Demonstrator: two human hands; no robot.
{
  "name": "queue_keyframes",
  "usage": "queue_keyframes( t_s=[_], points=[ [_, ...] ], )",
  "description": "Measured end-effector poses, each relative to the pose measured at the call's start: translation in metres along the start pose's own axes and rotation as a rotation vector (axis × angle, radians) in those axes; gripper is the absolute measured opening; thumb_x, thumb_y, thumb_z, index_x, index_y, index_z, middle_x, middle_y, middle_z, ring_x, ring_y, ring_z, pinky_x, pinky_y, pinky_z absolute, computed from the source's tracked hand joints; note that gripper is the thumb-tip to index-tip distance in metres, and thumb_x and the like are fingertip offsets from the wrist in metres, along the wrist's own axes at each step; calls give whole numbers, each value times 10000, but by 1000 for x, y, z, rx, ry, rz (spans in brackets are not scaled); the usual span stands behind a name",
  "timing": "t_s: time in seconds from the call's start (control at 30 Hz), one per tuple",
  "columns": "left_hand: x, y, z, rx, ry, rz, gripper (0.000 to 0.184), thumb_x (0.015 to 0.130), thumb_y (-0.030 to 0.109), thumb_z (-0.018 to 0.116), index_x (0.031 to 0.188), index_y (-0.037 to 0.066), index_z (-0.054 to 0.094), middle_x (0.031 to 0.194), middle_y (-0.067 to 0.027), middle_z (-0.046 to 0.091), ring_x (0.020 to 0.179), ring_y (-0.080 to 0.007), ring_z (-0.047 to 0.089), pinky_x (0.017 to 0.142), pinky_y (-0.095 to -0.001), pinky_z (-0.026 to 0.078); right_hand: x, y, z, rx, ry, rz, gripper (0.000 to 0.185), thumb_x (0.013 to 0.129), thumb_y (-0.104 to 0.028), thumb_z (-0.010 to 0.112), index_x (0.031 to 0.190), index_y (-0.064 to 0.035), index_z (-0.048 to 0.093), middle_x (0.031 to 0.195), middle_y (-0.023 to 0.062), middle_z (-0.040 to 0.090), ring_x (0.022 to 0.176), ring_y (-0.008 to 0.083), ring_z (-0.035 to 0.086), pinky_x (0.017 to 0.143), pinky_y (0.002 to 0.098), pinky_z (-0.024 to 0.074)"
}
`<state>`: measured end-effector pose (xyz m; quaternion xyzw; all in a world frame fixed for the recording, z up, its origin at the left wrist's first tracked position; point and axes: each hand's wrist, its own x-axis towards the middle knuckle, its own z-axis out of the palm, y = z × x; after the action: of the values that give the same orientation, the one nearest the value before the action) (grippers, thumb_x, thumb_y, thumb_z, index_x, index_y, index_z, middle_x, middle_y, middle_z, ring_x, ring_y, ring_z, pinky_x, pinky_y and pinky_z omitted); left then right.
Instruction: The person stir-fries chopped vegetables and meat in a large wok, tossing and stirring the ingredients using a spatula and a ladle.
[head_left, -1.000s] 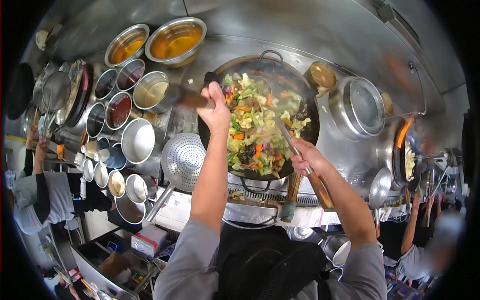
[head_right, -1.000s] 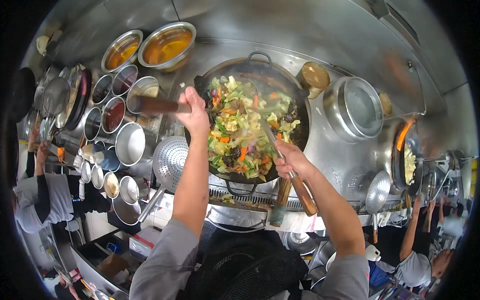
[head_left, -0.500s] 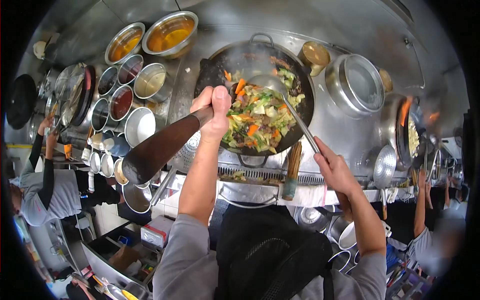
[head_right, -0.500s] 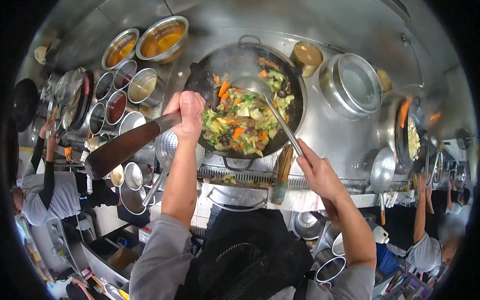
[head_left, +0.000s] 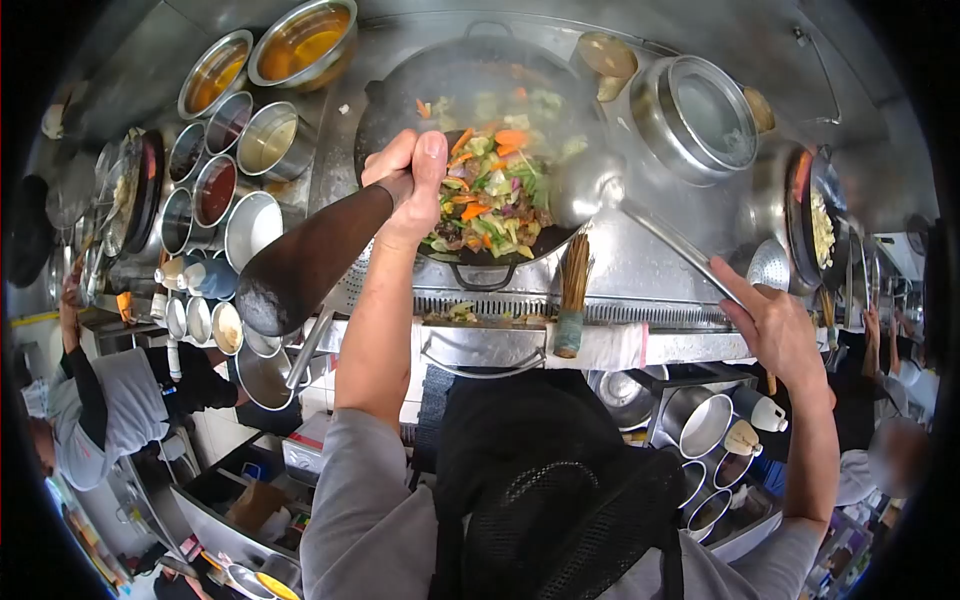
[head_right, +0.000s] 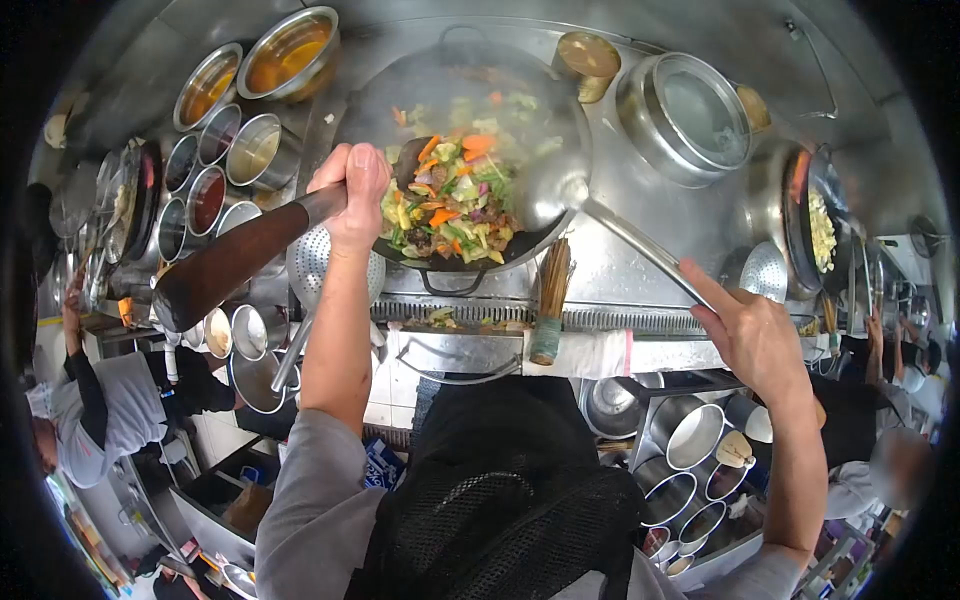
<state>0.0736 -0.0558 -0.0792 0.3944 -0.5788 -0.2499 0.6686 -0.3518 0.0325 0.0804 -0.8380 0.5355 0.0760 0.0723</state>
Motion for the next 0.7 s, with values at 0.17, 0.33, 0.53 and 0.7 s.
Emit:
queue_keyframes(
  t_s=[0.17, 0.33, 0.53, 0.7],
  points=[
    [-2, 4, 4, 131, -25, 31, 419, 1060, 128, 602, 706, 52, 391, 612, -13, 469, 542, -91, 407, 501, -281, 326, 30, 22, 99, -107, -147, -21, 597, 1040, -346, 619, 1601, -311, 415, 751, 159, 712, 668, 391, 720, 628, 538, 583],
    [-8, 43, 30, 252, -82, 116, 395, 1056, 168, 614, 710, 23, 490, 654, -49, 587, 549, -104, 496, 504, -285, 387, 76, -9, 220, 115, -42, 35, 611, 1052, -347, 595, 1617, -314, 366, 813, 190, 731, 700, 416, 723, 657, 559, 585],
    [-14, 68, 52, 288, -101, 258, 418, 1013, 78, 645, 659, 32, 429, 593, -69, 504, 486, -167, 453, 480, -323, 386, 66, 2, 177, 219, 54, 40, 581, 1041, -331, 613, 1590, -303, 426, 819, 194, 733, 714, 425, 722, 675, 542, 591],
    [-1, 89, 22, 421, -84, 58, 331, 1079, 250, 598, 830, 61, 488, 688, -54, 610, 617, -152, 545, 583, -297, 446, 22, 34, 121, 279, 165, 13, 644, 1004, -293, 687, 1596, -282, 433, 935, 206, 774, 778, 406, 761, 723, 500, 624]
  ],
)
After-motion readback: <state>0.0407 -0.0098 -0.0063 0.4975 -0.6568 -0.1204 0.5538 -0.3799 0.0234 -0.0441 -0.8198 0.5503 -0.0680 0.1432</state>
